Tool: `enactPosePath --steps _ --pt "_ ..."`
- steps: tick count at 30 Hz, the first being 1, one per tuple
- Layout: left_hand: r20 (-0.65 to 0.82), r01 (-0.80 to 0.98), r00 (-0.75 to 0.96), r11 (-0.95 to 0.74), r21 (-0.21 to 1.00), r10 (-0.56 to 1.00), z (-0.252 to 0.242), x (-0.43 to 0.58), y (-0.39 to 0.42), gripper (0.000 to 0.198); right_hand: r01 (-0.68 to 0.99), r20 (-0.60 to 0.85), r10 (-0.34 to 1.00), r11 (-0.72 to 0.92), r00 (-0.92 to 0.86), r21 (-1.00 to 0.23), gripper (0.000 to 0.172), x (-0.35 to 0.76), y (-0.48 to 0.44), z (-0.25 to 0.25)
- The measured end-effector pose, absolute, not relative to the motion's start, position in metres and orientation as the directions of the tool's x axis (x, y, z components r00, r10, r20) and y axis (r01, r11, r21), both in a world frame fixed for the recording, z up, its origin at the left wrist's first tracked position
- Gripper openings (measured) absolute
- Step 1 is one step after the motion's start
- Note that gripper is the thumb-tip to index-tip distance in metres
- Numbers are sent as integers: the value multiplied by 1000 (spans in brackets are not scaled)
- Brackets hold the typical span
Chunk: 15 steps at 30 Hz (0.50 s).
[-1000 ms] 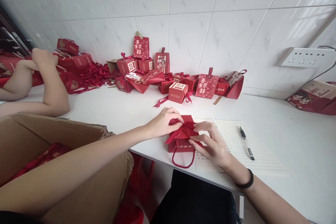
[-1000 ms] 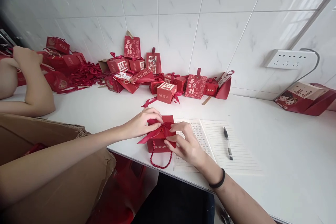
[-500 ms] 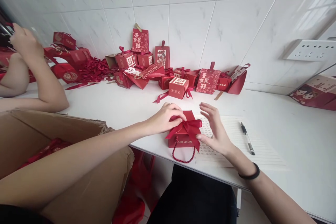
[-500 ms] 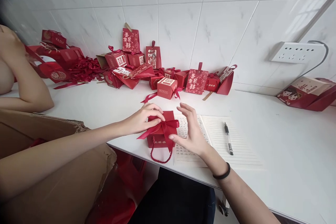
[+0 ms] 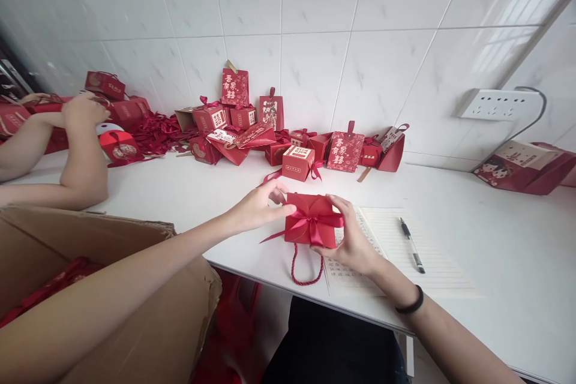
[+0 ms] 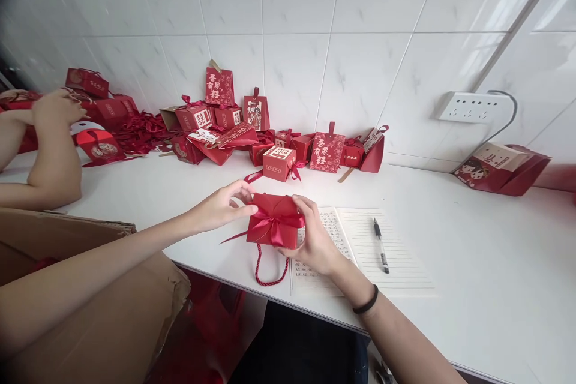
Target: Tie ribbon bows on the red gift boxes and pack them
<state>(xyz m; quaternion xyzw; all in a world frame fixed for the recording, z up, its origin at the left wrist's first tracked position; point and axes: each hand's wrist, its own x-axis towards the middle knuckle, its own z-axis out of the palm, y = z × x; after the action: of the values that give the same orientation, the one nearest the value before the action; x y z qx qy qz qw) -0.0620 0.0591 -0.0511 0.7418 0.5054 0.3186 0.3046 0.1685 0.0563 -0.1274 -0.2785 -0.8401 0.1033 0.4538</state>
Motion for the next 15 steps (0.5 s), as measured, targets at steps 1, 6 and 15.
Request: enactPosePath --steps 1,6,15 --pt "187 539 281 -316 781 941 -51 -62 59 32 371 728 539 837 -425 -403 86 168 56 -127" --pt "367 452 261 -449 771 893 -46 -55 48 26 344 838 447 876 -313 -339 87 167 55 -128" --pt "829 361 452 -917 168 330 -45 -41 27 12 365 898 374 889 -230 -277 85 168 53 -130"
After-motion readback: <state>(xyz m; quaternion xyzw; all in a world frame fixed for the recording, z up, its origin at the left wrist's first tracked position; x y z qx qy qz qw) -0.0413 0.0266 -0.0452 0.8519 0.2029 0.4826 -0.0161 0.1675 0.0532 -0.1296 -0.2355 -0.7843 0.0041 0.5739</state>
